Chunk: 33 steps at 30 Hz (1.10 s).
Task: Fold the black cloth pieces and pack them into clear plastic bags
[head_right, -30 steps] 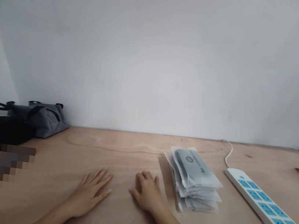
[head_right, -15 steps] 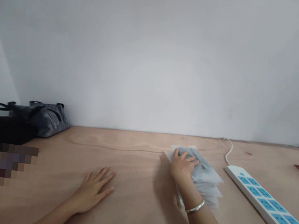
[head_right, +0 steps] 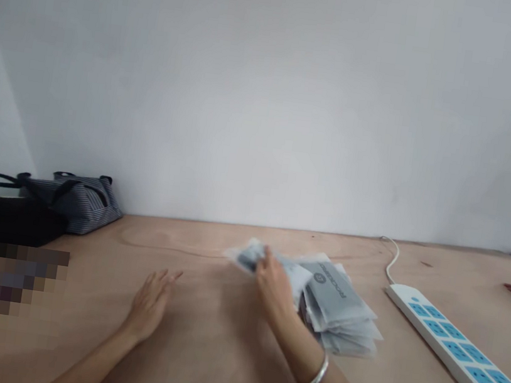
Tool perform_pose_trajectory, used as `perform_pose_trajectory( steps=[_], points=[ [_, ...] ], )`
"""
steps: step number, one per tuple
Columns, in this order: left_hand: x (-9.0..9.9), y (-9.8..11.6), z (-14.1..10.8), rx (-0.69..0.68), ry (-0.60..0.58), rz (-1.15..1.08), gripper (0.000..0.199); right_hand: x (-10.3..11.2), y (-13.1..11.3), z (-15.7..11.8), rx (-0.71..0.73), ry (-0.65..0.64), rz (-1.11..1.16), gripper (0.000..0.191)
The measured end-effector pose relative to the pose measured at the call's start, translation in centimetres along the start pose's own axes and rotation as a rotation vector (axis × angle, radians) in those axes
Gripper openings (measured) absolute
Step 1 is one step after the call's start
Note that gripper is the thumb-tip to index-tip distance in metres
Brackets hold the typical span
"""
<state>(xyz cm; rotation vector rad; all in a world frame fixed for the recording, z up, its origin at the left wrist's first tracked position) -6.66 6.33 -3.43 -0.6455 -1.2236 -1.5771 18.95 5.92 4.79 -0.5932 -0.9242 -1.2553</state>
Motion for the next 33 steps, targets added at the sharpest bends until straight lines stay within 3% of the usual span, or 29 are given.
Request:
perform_pose_trajectory(
  steps=[4, 6, 7, 10, 12, 14, 16, 18, 21, 24, 28, 33],
  points=[
    [2.8, -1.5, 1.0, 0.052, 0.240, 0.035, 0.055, -2.8, -7.5, -1.7, 0.510, 0.076, 0.356, 0.026],
    [3.8, -1.7, 1.0, 0.002, 0.323, 0.119, 0.052, -3.9, -10.0, -2.5, 0.645, 0.073, 0.444, 0.024],
    [4.1, -1.6, 0.9, -0.049, 0.338, 0.155, 0.050, -4.3, -10.7, -2.7, 0.636, 0.078, 0.471, 0.025],
    [3.7, -0.5, 0.4, -0.310, 0.229, 0.174, 0.045, -5.2, -10.7, -2.4, 0.337, 0.112, 0.517, 0.040],
    [3.0, 0.6, -0.3, -0.525, 0.064, 0.135, 0.044, -5.9, -9.6, -2.0, 0.032, 0.083, 0.538, 0.048],
    [2.4, 1.4, -1.0, -0.642, -0.095, 0.106, 0.044, -6.8, -8.6, -1.9, -0.200, 0.015, 0.560, 0.042],
    [1.8, 1.8, -1.4, -0.608, -0.210, 0.121, 0.047, -7.7, -8.0, -1.8, -0.337, -0.049, 0.556, 0.030],
    [1.3, 1.9, -1.7, -0.483, -0.258, 0.172, 0.050, -8.6, -7.9, -1.6, -0.404, -0.091, 0.531, 0.026],
    [0.7, 2.2, -2.1, -0.320, -0.229, 0.253, 0.049, -9.6, -8.4, -0.7, -0.474, -0.168, 0.506, 0.042],
    [0.3, 2.6, -2.5, -0.246, -0.183, 0.296, 0.045, -10.2, -9.5, 0.8, -0.493, -0.234, 0.492, 0.054],
    [0.1, 2.8, -2.7, -0.155, -0.158, 0.320, 0.043, -10.4, -10.8, 2.3, -0.496, -0.273, 0.467, 0.051],
    [0.1, 2.7, -2.8, -0.120, -0.142, 0.339, 0.043, -10.1, -11.3, 2.3, -0.461, -0.300, 0.469, 0.045]
  ],
)
Point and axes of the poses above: each hand's wrist, its own z-axis towards the middle knuckle, its own x-axis out of the back of the hand, y = z × x, the point moved 3 cm from there along z, towards the middle knuckle, and after that the axes turned 9 degrees about y, right-handed, at the moved point
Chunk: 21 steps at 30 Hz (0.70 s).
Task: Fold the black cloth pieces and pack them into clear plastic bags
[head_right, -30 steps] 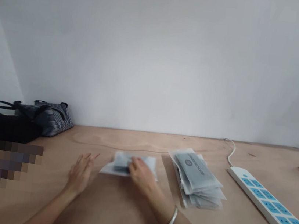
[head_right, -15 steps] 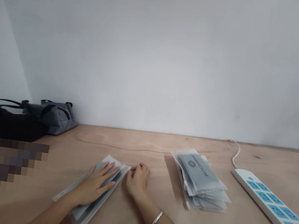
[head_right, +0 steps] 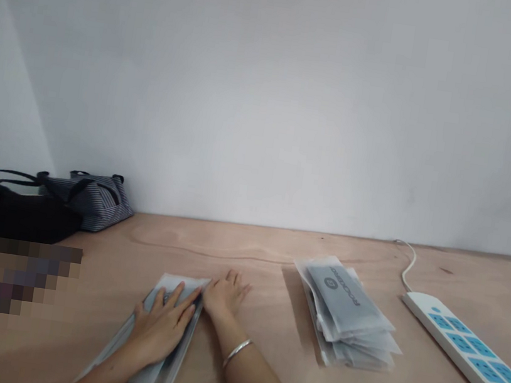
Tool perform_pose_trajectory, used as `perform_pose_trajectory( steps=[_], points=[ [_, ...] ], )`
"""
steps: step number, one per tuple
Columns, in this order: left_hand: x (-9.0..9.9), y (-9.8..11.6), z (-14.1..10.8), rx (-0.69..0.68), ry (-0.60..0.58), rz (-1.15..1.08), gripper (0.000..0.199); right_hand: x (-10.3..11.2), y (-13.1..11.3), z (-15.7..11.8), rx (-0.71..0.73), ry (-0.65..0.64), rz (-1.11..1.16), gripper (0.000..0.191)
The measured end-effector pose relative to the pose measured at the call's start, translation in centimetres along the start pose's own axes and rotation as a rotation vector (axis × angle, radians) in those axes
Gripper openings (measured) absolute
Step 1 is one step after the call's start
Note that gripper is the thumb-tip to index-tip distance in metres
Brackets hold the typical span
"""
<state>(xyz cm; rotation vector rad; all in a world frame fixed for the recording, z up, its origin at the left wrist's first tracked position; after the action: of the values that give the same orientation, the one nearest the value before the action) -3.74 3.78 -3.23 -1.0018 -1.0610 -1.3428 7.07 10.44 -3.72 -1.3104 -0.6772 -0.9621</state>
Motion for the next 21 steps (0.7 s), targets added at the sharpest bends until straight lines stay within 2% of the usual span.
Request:
perform_pose_trajectory(
  steps=[4, 11, 21],
  points=[
    [0.0, 0.0, 0.0, 0.007, -0.006, 0.004, 0.043, 0.4, 0.1, -1.5, 0.047, -0.030, 0.001, 0.043],
    [0.2, 0.2, 0.1, 0.018, -0.017, 0.019, 0.043, 1.3, 0.2, -6.0, 0.168, -0.057, 0.052, 0.042],
    [0.4, 0.2, 0.3, 0.044, 0.005, 0.021, 0.043, 2.1, 0.2, -8.8, 0.173, -0.051, 0.130, 0.037]
  ],
)
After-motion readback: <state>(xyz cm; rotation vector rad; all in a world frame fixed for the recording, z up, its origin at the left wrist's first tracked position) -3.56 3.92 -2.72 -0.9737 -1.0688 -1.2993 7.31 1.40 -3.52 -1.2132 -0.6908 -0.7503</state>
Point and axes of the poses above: each hand's wrist, its own z-axis towards the middle knuckle, its own x-axis out of the back of the hand, y = z × x, the point moved 3 cm from there along z, towards the middle knuckle, and after that the axes turned 9 degrees about y, right-handed, at the moved point
